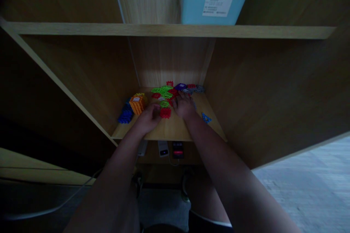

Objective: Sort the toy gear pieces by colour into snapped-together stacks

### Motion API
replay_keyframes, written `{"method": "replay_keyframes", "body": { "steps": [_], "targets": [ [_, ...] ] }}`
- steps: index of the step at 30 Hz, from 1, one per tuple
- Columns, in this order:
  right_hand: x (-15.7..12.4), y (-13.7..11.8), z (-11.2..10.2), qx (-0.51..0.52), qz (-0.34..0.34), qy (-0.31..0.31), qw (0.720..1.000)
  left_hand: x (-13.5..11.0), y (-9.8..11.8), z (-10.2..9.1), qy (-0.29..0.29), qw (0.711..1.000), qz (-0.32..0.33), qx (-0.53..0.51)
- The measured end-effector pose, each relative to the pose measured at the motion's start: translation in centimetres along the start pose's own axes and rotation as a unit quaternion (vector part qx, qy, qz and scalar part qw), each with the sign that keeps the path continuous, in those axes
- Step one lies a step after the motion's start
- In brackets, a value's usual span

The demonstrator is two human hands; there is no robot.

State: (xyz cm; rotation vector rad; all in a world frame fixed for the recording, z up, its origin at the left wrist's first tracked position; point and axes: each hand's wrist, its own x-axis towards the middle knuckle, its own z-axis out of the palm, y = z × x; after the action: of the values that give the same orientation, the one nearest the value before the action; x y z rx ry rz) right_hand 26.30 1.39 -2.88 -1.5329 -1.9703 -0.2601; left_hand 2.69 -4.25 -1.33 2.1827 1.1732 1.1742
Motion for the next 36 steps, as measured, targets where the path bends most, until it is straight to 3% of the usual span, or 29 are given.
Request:
{"method": "replay_keyframes", "body": {
  "steps": [4,7,18,27,36],
  "targets": [
    [0.8,-0.6,-0.9,-0.032,0.034,-0.079,0.996,-0.1,0.5,-0.2,-0.009,1.000,-0.018,0.023],
    [1.1,-0.8,-1.2,-0.047,0.046,-0.105,0.992,-0.2,0.7,-0.3,-0.006,0.999,-0.025,0.026],
    [0.8,-0.5,-0.8,-0.047,0.038,-0.078,0.995,-0.1,0.4,0.1,-0.006,1.000,-0.028,0.010],
    [1.4,-0.4,-0.4,-0.050,0.087,-0.151,0.983,-0.2,0.5,-0.1,0.005,0.998,-0.047,0.048],
    [1.1,-0.5,-0.6,-0.084,0.078,-0.104,0.988,-0.1,1.1,-0.2,-0.005,0.997,-0.057,0.047]
  ]
}}
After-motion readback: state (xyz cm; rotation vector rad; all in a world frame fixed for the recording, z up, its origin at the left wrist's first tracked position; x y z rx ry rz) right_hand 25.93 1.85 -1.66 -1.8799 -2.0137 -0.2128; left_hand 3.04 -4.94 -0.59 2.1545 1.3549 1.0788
